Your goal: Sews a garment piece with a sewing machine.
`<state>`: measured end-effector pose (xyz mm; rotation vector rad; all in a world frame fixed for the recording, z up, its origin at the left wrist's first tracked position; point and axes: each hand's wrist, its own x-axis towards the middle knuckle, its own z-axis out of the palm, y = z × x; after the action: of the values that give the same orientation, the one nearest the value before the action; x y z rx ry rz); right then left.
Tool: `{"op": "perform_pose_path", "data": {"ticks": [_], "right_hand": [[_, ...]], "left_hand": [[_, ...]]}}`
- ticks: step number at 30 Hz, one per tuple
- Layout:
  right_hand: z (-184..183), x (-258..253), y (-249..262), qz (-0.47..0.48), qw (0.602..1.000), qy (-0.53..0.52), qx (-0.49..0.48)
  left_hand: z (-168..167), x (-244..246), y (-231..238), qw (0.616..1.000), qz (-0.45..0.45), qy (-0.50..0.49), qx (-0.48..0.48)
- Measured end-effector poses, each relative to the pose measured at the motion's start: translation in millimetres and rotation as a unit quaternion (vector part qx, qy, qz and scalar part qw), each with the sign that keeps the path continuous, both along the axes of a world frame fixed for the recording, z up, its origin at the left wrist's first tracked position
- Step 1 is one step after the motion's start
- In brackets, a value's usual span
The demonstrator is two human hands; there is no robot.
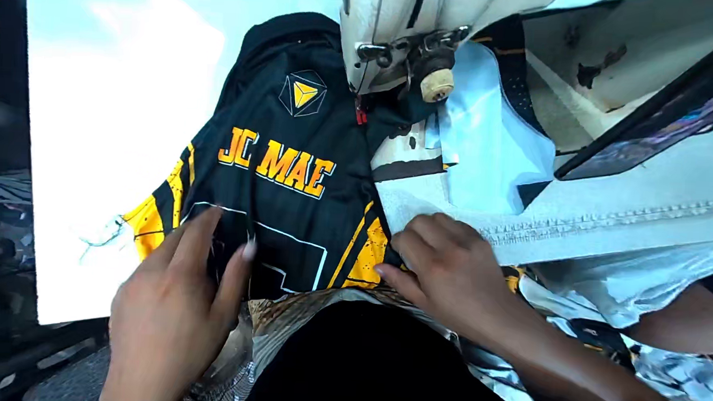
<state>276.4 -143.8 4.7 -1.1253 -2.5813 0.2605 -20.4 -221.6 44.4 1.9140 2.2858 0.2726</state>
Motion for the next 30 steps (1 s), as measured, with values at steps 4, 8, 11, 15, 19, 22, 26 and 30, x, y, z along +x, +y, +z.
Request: {"op": "perform_pose_path", "data": {"ticks": [4, 8, 11, 15, 19, 22, 26, 30], "right_hand": [[6.2, 6.2, -9.0, -0.044, 0.915, 0.302, -0.264], [15.6, -19.6, -16.2, -0.001, 0.827, 0.468, -0.311], [9.2, -53.1, -37.1, 0.051, 0.928, 0.353, -0.111], [7.9, -68.6, -52.7, 0.301, 0.940, 0.156, -0.030], [24.2, -54.5, -13.0, 0.360, 0.877, 0.296, -0.117], [38.6, -49.3, 54.4, 0.225, 0.949, 0.215, -0.056], [26.4, -52.8, 123.4, 0.156, 0.983, 0.086, -0.041], [14.7, -49.7, 132.3, 0.154, 0.981, 0.110, -0.043]], "left_hand": [[-51.8, -77.2, 0.2, 0.998, -0.049, 0.002, -0.026], [-22.4, -136.2, 91.5, 0.990, -0.103, 0.092, -0.018], [27.0, -56.0, 101.2, 0.991, -0.136, 0.009, 0.017], [18.5, 46.1, 61.8, 0.931, -0.149, -0.287, -0.171], [11.7, 33.9, 46.9, 0.963, -0.132, -0.220, -0.085], [18.7, 26.0, 31.4, 0.976, -0.173, -0.093, 0.088], [20.4, 20.4, 32.3, 0.946, -0.208, 0.062, 0.242], [20.0, 19.9, 28.8, 0.937, -0.218, 0.057, 0.267]]}}
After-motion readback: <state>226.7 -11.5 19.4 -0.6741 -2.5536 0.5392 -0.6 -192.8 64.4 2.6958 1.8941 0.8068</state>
